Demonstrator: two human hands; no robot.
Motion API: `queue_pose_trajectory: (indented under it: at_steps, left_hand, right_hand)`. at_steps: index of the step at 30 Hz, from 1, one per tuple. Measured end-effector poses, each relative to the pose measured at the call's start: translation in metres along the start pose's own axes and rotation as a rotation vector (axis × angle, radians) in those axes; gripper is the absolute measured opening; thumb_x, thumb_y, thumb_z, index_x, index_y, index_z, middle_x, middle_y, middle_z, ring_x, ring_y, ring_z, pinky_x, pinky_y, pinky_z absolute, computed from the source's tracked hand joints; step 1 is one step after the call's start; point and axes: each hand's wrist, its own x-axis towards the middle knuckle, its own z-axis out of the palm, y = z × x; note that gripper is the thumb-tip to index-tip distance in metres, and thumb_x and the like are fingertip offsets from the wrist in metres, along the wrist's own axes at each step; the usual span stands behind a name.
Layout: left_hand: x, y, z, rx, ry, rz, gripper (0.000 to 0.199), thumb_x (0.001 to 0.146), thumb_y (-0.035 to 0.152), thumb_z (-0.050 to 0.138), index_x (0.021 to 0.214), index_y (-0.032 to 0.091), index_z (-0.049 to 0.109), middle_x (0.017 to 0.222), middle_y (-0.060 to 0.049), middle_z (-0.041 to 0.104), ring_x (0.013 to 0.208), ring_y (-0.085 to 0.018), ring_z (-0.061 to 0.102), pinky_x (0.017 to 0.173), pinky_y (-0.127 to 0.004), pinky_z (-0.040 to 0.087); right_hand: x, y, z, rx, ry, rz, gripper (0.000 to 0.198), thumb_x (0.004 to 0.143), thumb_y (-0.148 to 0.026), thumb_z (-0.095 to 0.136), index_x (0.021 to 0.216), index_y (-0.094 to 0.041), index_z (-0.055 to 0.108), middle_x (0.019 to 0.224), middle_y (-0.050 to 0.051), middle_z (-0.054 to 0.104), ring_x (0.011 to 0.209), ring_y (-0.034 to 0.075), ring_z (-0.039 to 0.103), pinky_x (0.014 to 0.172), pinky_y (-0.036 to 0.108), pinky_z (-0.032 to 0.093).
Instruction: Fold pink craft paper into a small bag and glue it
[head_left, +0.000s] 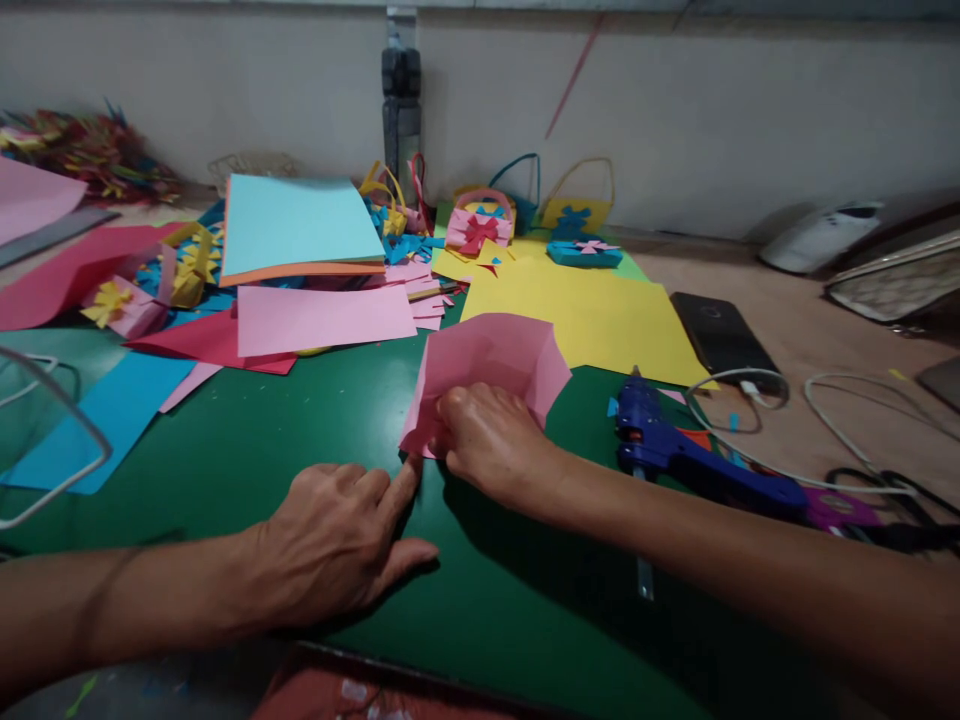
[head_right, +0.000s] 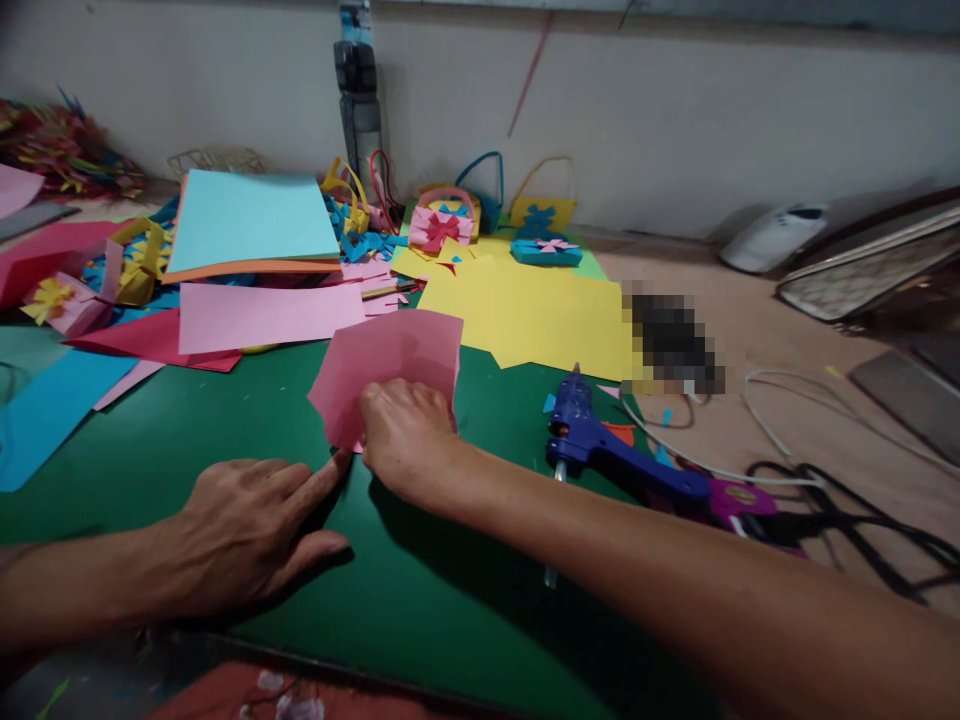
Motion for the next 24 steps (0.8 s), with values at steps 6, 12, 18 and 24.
queue_pose_trajectory:
  at_steps: [6,12,18,24]
  left_hand:
    - [0.002,-0.001,-0.003,-0.042,-0.029,0.0,0.058,0.089,0.055,0.025,0.121,0.012,0.046,0.074,-0.008,0.064,0.064,-0.022,0.063,0.049,-0.03,0.043]
    - [0.005,-0.003,-0.002,-0.083,-0.069,-0.023,0.051,0.088,0.052,0.032,0.12,0.015,0.044,0.077,-0.008,0.066,0.067,-0.024,0.065,0.048,-0.028,0.04]
    - [0.011,-0.004,-0.004,-0.103,-0.13,-0.043,0.046,0.088,0.05,0.036,0.116,0.015,0.045,0.075,-0.008,0.067,0.063,-0.024,0.065,0.043,-0.025,0.032]
    - [0.011,0.001,-0.005,-0.042,-0.105,-0.098,0.05,0.088,0.051,0.033,0.117,0.013,0.046,0.073,-0.01,0.068,0.061,-0.025,0.065,0.043,-0.026,0.032]
  right_hand:
    - [0.0,-0.003,-0.004,-0.063,-0.04,0.022,0.015,0.073,-0.015,0.056,0.084,-0.012,0.065,0.078,0.013,0.066,0.077,0.023,0.06,0.057,0.028,0.036]
    - [0.0,-0.005,-0.007,-0.099,-0.057,0.022,0.018,0.073,-0.015,0.056,0.088,-0.011,0.065,0.084,0.015,0.067,0.08,0.025,0.062,0.057,0.029,0.038]
    - [0.0,-0.006,-0.008,-0.116,-0.057,0.017,0.021,0.073,-0.013,0.055,0.091,-0.011,0.064,0.087,0.016,0.066,0.082,0.025,0.061,0.058,0.03,0.038]
    - [-0.004,-0.009,-0.012,-0.127,-0.037,-0.004,0.021,0.075,-0.015,0.054,0.094,-0.011,0.063,0.091,0.015,0.066,0.084,0.025,0.061,0.058,0.03,0.039]
